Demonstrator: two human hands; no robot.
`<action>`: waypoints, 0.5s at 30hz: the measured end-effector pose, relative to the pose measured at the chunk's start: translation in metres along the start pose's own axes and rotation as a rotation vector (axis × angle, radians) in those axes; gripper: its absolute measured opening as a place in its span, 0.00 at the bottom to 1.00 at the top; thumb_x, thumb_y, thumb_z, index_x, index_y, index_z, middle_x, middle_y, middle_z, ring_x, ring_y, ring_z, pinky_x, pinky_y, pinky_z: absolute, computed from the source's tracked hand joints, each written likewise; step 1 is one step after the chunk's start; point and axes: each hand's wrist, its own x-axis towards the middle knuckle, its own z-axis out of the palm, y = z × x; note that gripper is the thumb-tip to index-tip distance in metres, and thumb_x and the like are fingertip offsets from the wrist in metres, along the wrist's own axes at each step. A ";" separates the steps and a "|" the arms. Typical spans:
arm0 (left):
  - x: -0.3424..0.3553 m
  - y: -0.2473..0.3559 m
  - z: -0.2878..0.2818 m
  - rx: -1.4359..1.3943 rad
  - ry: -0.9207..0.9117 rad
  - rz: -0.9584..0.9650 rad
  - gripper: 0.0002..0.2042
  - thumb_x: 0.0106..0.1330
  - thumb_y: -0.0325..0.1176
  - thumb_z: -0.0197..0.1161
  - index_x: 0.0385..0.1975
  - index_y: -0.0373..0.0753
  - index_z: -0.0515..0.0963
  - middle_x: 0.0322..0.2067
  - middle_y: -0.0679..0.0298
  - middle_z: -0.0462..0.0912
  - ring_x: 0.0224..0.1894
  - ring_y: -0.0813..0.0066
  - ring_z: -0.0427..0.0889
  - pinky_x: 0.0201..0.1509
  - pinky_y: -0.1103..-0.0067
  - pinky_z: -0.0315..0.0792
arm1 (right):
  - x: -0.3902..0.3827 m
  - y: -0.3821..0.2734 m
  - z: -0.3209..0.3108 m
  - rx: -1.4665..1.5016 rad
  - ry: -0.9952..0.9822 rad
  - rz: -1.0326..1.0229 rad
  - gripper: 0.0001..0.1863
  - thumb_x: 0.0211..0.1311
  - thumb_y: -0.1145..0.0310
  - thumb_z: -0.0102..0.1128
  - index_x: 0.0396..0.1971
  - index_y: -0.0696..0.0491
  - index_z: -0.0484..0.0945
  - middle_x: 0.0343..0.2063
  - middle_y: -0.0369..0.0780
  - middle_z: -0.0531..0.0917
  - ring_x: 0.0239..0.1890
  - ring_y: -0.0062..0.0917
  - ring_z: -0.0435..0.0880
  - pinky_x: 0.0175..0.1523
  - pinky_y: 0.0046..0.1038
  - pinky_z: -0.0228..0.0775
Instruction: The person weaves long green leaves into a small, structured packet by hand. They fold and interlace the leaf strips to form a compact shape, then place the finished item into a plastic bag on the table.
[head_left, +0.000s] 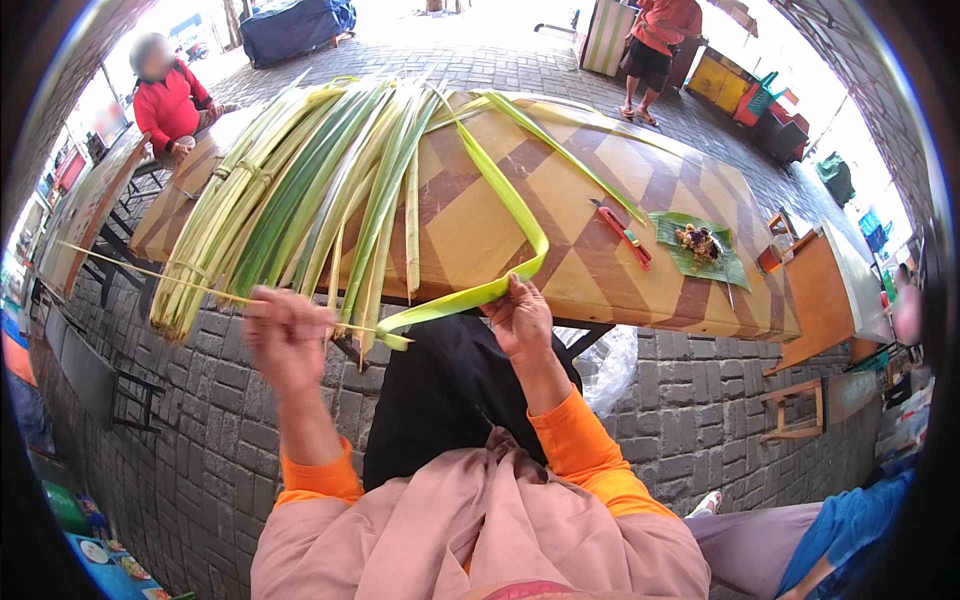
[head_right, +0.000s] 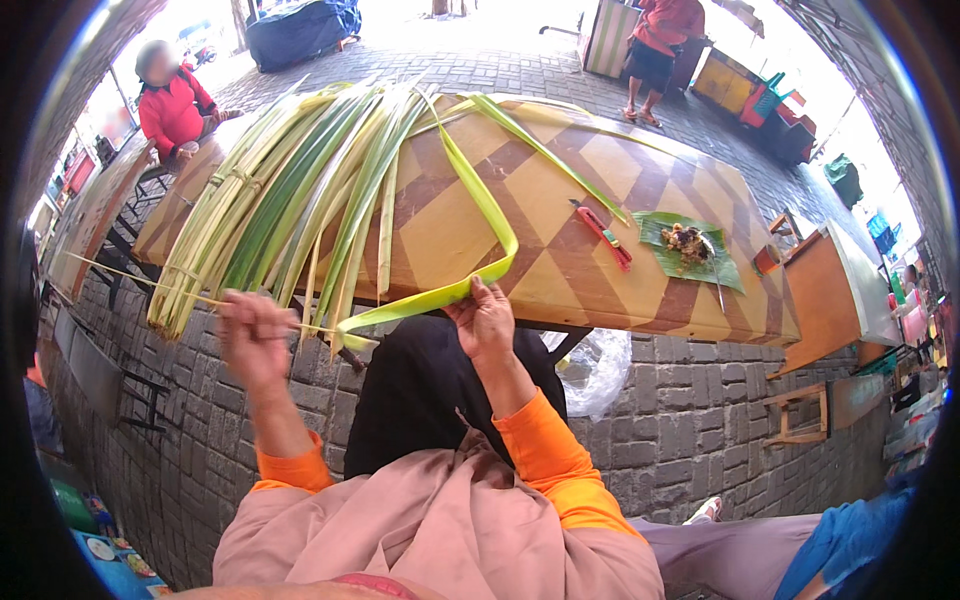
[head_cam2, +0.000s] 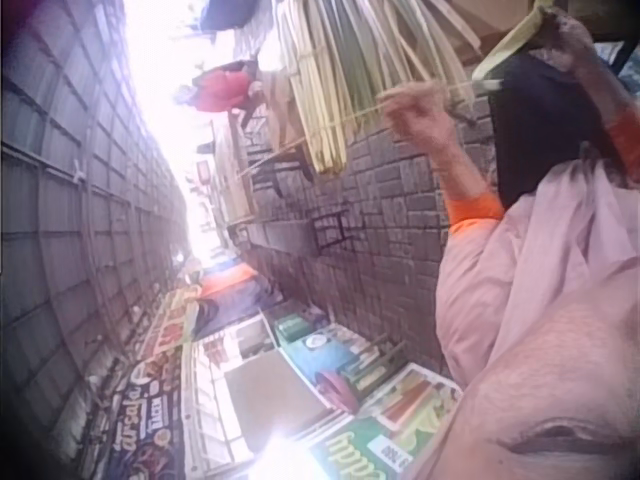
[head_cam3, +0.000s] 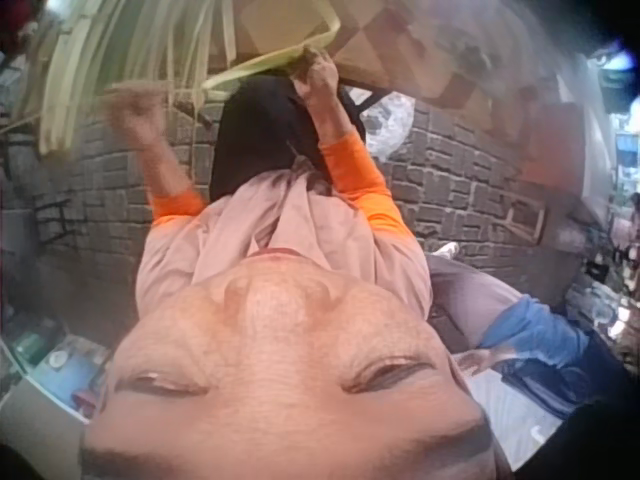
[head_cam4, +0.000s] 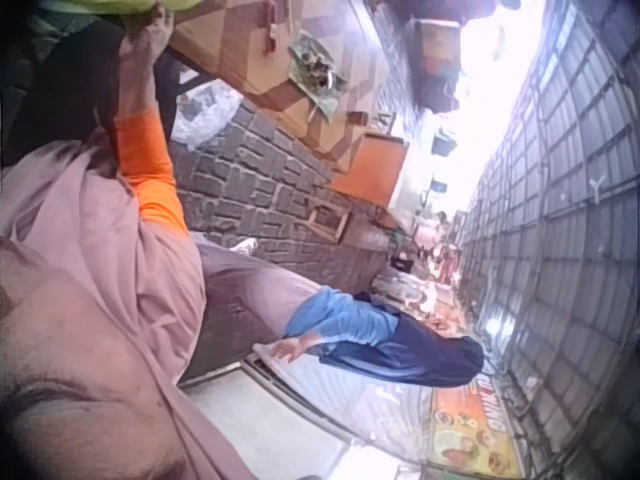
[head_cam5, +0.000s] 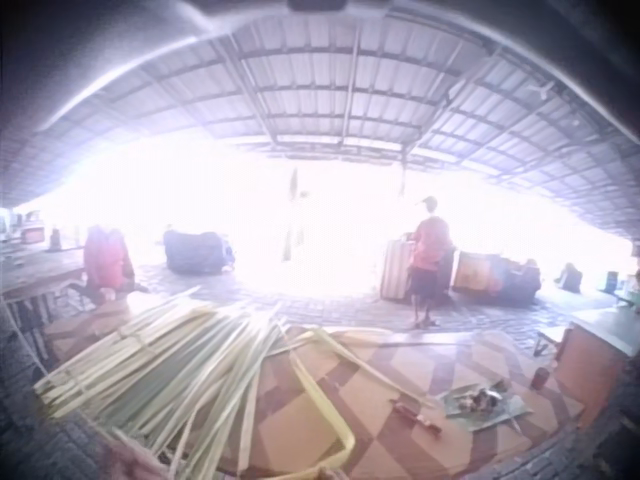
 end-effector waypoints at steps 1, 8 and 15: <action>0.010 0.020 -0.008 -0.054 -0.012 0.043 0.14 0.67 0.39 0.54 0.21 0.41 0.65 0.14 0.70 0.64 0.15 0.82 0.58 0.21 0.84 0.62 | -0.002 -0.005 0.000 -0.005 -0.029 -0.022 0.05 0.66 0.69 0.48 0.37 0.54 0.72 0.32 0.39 0.81 0.33 0.29 0.82 0.41 0.37 0.78; 0.111 0.116 -0.100 1.099 0.465 0.143 0.10 0.69 0.34 0.48 0.26 0.39 0.72 0.18 0.66 0.68 0.18 0.77 0.64 0.22 0.81 0.59 | -0.008 -0.041 -0.018 -0.014 -0.137 -0.047 0.05 0.67 0.69 0.47 0.35 0.55 0.70 0.25 0.39 0.77 0.26 0.29 0.80 0.34 0.33 0.76; 0.209 0.083 -0.190 2.066 0.263 0.026 0.14 0.67 0.32 0.42 0.44 0.34 0.74 0.38 0.43 0.78 0.43 0.47 0.77 0.44 0.61 0.69 | -0.040 -0.022 -0.002 -0.198 -0.232 0.169 0.06 0.67 0.71 0.45 0.37 0.57 0.69 0.26 0.41 0.76 0.25 0.29 0.79 0.33 0.33 0.76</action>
